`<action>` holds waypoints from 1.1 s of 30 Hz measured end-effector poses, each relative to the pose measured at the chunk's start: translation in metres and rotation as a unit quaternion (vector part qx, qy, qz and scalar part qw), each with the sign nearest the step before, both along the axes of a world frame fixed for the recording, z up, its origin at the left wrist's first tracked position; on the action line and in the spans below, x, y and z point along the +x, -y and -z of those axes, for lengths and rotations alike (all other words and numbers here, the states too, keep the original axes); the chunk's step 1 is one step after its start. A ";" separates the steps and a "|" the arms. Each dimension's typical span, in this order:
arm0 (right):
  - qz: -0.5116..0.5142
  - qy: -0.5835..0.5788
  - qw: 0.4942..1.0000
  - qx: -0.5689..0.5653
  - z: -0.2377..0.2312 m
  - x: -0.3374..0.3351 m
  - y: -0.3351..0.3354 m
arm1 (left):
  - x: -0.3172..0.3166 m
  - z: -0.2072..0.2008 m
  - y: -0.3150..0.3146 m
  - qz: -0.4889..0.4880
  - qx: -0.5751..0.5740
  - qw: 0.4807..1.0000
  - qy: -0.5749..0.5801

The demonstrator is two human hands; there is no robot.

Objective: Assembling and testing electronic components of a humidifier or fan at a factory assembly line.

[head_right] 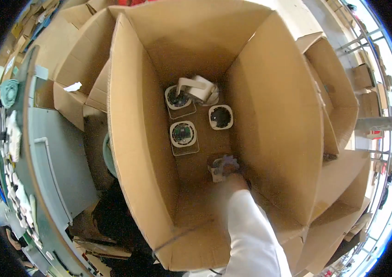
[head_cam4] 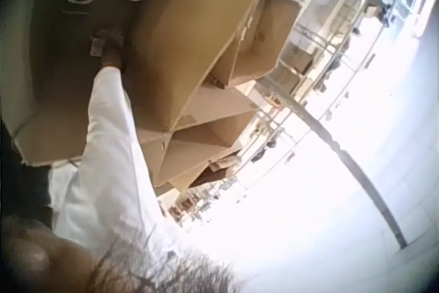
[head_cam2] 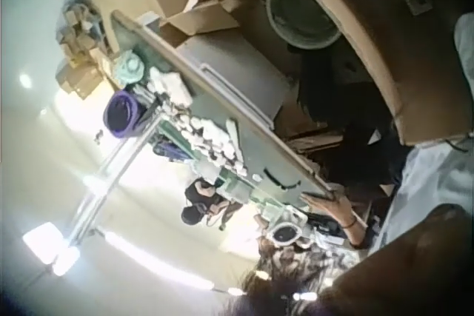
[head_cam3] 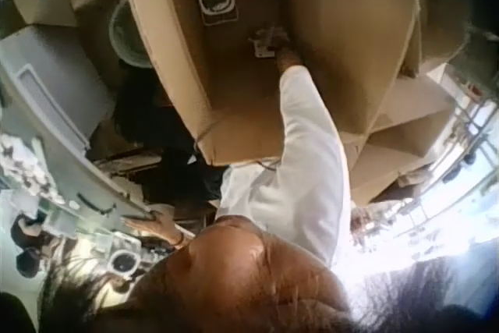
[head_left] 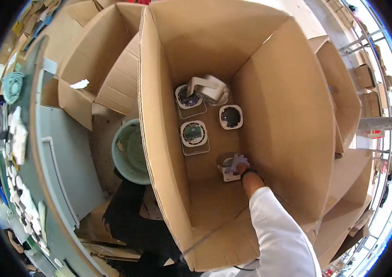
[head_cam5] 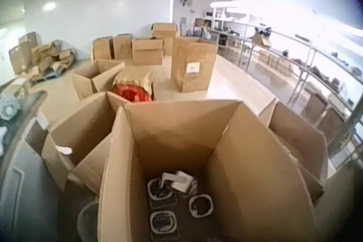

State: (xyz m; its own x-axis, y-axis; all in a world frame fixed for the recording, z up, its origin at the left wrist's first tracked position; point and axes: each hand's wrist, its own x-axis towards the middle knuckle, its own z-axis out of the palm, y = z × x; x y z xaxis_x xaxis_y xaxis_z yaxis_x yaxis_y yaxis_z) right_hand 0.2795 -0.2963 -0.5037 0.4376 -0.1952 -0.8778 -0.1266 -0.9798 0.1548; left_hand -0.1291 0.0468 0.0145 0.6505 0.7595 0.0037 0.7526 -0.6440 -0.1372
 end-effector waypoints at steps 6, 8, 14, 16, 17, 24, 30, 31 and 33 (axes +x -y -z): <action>-0.143 0.230 0.901 0.338 0.031 -0.068 0.082 | -0.036 0.003 -0.003 -0.047 -0.034 0.998 -0.010; -0.147 0.038 0.955 0.255 0.023 0.005 0.054 | 0.004 -0.002 0.004 -0.110 -0.066 0.991 -0.045; -0.185 -0.060 0.968 0.156 -0.226 0.082 -0.051 | 0.038 -0.024 0.009 -0.081 -0.047 0.995 -0.023; -0.254 0.170 0.885 0.352 -0.302 0.087 -0.047 | 0.042 -0.022 0.010 -0.049 -0.043 0.998 0.023; -0.189 0.248 0.825 0.472 -0.305 0.095 -0.038 | 0.046 -0.025 0.014 -0.039 -0.077 0.992 0.093; 0.157 0.176 0.619 0.749 -0.594 0.057 -0.088 | 0.065 -0.051 0.013 0.162 -0.447 0.721 0.505; -0.300 0.123 0.445 0.835 -0.554 -0.018 -0.268 | 0.073 -0.062 -0.023 0.196 -0.631 0.405 0.632; -0.114 -0.087 0.523 0.840 -0.546 -0.055 -0.298 | 0.061 -0.062 -0.023 0.179 -0.635 0.391 0.642; 0.073 -0.400 0.550 0.730 -0.553 -0.126 -0.353 | 0.021 -0.042 -0.029 0.138 -0.587 0.356 0.714</action>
